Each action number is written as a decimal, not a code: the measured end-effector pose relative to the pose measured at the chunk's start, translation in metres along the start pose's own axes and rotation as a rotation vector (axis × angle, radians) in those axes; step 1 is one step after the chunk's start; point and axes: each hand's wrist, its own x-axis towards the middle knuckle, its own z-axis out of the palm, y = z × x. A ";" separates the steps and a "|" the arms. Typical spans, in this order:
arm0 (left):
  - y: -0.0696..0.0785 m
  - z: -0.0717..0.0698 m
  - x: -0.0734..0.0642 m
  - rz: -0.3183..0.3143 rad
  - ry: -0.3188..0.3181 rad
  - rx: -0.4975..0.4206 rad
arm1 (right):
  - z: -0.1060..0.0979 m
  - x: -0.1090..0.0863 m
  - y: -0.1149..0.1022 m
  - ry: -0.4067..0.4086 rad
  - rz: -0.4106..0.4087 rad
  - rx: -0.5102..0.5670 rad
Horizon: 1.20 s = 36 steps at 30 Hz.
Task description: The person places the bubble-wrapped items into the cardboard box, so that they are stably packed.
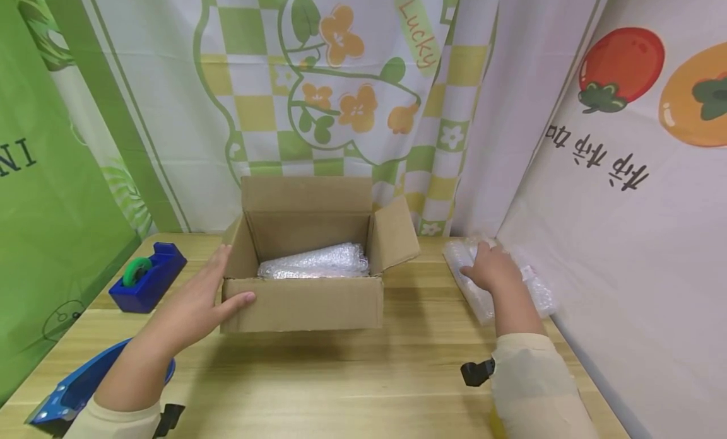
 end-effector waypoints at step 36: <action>0.001 0.000 0.000 0.004 0.005 -0.008 | 0.047 0.013 0.016 -0.007 0.046 -0.045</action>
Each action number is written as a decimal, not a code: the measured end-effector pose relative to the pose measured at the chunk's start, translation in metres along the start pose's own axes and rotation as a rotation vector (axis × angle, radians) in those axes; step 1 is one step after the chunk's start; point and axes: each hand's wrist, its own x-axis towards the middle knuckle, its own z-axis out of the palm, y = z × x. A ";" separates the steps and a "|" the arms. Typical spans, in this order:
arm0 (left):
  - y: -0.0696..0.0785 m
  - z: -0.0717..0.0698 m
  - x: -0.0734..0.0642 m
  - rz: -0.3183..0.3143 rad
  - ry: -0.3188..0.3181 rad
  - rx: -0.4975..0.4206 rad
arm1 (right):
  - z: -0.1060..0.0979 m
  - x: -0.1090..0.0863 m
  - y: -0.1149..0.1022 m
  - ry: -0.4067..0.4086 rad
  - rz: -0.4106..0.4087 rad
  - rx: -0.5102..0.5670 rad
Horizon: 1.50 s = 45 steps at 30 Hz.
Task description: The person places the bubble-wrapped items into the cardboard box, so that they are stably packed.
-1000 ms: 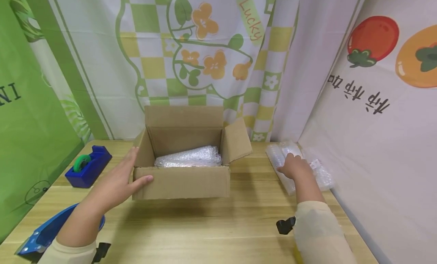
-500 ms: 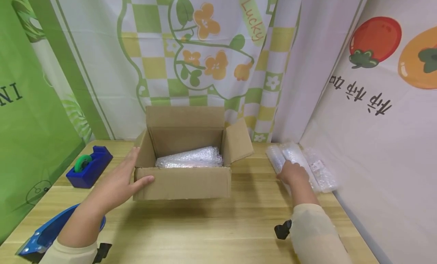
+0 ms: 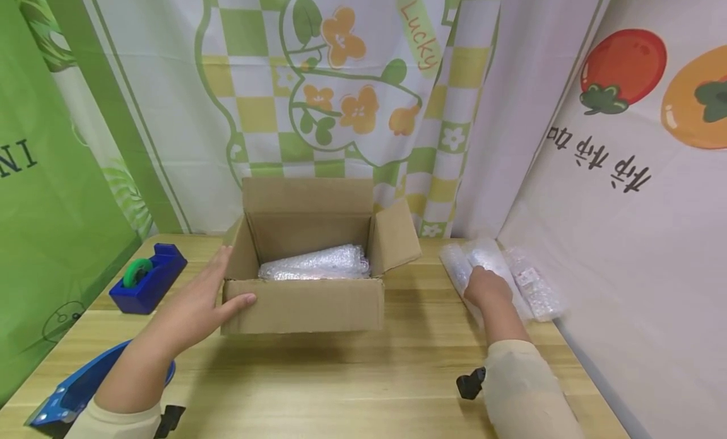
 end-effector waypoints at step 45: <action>0.000 0.000 0.001 -0.004 0.001 0.002 | -0.113 -0.090 -0.122 0.556 -0.305 0.099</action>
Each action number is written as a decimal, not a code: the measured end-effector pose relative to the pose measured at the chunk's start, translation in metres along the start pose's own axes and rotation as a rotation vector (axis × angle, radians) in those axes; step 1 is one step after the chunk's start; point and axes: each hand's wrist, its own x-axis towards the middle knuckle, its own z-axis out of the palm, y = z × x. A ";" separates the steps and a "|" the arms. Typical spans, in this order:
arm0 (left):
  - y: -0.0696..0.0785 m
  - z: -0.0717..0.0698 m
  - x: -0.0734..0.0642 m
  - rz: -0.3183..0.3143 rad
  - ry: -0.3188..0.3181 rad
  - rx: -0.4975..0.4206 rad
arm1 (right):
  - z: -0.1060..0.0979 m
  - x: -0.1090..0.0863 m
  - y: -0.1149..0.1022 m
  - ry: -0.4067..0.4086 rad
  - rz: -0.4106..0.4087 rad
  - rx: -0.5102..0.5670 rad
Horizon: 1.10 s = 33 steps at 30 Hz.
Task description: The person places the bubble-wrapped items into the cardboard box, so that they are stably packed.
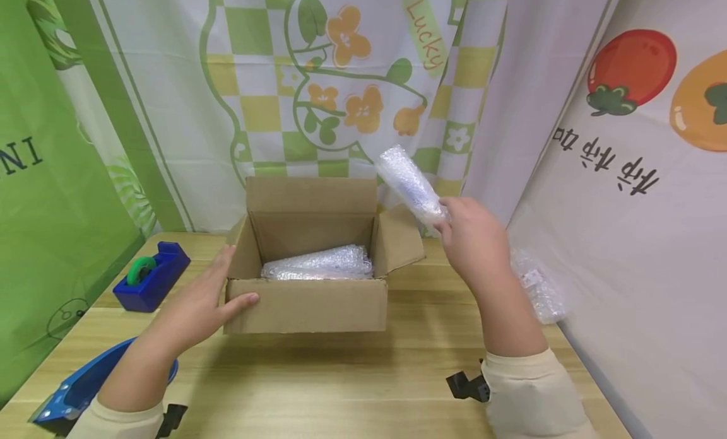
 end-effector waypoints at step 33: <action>-0.002 0.001 0.001 0.001 0.009 0.002 | 0.066 -0.010 -0.089 0.287 -0.677 0.086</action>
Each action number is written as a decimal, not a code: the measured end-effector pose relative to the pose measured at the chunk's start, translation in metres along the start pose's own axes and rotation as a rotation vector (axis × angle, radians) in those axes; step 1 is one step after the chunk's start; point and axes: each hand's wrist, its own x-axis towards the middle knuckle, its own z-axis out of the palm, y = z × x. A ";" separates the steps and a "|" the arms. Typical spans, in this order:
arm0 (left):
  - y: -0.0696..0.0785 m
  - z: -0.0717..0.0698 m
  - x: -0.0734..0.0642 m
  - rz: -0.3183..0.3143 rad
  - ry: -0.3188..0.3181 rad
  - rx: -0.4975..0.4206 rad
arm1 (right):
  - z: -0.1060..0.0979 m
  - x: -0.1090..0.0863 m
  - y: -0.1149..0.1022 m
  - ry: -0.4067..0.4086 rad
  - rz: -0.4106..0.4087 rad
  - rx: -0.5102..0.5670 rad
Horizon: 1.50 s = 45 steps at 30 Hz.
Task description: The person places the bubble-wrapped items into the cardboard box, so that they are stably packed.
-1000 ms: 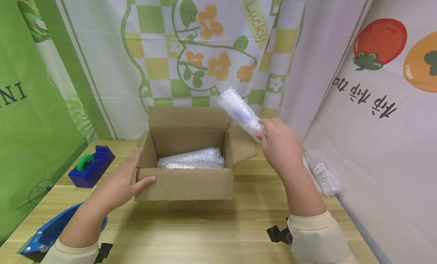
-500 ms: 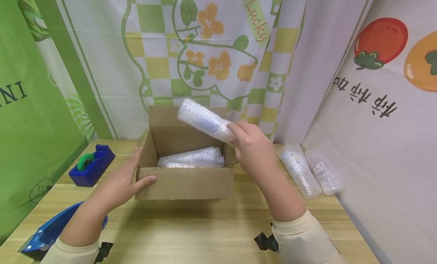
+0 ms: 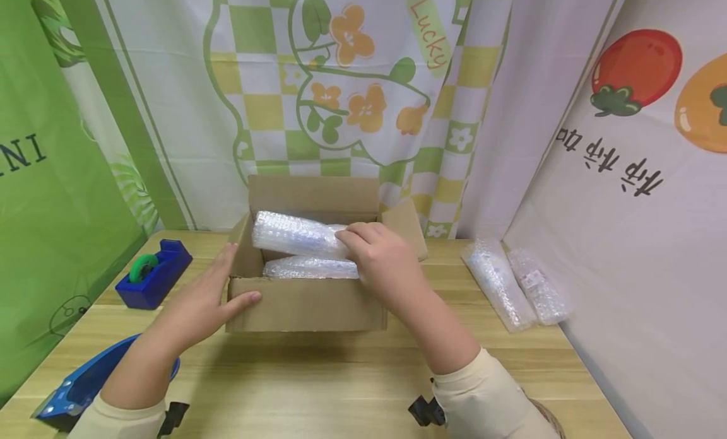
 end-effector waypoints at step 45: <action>0.002 -0.001 0.000 -0.009 -0.008 -0.003 | -0.047 -0.100 0.167 -0.425 0.900 -0.024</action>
